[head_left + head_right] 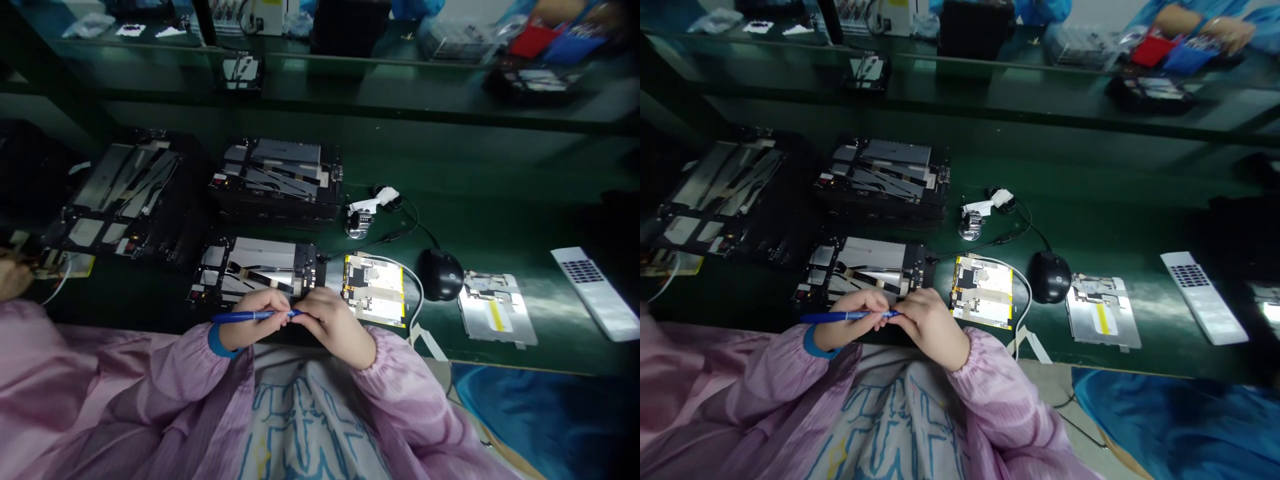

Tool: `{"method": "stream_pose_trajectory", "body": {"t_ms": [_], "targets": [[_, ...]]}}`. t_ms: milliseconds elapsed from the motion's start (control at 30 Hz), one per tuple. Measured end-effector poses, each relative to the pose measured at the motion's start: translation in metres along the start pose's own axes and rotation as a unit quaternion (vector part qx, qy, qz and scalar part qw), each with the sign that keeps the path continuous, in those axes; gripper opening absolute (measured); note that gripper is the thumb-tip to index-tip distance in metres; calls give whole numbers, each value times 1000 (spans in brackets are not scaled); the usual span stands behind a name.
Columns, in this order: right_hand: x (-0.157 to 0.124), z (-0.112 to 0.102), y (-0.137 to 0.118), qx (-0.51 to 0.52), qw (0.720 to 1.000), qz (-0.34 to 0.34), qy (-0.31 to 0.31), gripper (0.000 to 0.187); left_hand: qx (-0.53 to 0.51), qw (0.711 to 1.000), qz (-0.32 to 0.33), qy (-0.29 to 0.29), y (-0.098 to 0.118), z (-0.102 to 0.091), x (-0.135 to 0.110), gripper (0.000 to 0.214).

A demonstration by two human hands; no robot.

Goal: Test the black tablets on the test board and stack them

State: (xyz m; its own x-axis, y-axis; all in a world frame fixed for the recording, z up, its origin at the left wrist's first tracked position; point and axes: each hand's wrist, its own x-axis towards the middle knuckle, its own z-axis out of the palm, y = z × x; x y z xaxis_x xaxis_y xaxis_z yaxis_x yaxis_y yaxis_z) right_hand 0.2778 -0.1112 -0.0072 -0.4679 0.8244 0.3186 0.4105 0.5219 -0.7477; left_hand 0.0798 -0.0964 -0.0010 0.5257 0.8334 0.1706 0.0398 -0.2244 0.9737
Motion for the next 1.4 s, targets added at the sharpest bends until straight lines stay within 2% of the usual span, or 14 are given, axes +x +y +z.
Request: {"method": "stream_pose_trajectory", "body": {"t_ms": [67, 133, 200, 233, 333, 433, 533, 767, 867, 967, 1067, 1167, 1300, 1400], "targets": [[-2, 1, -4, 16, 1000, -14, -13, 34, 36, 998, 50, -28, 4, -4, -1, 8], [-4, 2, -6, -9, 1000, 10, -3, 37, 44, 996, 69, -19, 8, -15, -7, 7], [-7, 4, -3, -95, 991, 84, 39, 45, 66, 994, 58, 69, 10, -32, -17, 10], [-9, 5, 0, -152, 978, 130, 65, 50, 96, 984, 47, 142, 10, -42, -23, 12], [-9, 10, 10, -284, 929, 214, 100, 55, 201, 923, -42, 325, 6, -71, -40, 13], [-5, 18, 17, -326, 911, 231, 102, 57, 184, 904, -138, 359, -6, -88, -48, 16], [-1, 26, 24, -333, 901, 260, 103, 62, 105, 913, -165, 358, -17, -92, -49, 20], [-3, 37, 41, -175, 942, 255, 133, 60, 56, 935, -102, 336, -25, -84, -48, 18], [-3, 37, 30, -7, 959, 238, 153, 62, 5, 928, -19, 373, -24, -85, -50, 20], [0, 31, 10, 186, 944, 194, 192, 67, -26, 913, 61, 403, -14, -84, -50, 27], [3, 6, -3, 264, 913, 185, 248, 71, -30, 910, 86, 405, 5, -81, -51, 27], [3, -45, 4, 252, 884, 215, 329, 72, -17, 914, 100, 393, 23, -79, -53, 23], [18, -134, 47, 279, 784, 221, 508, 56, -33, 930, 70, 360, 24, -74, -47, 23], [61, -189, 96, 262, 729, 246, 582, 38, -63, 927, 74, 362, 12, -67, -30, 26]]}}
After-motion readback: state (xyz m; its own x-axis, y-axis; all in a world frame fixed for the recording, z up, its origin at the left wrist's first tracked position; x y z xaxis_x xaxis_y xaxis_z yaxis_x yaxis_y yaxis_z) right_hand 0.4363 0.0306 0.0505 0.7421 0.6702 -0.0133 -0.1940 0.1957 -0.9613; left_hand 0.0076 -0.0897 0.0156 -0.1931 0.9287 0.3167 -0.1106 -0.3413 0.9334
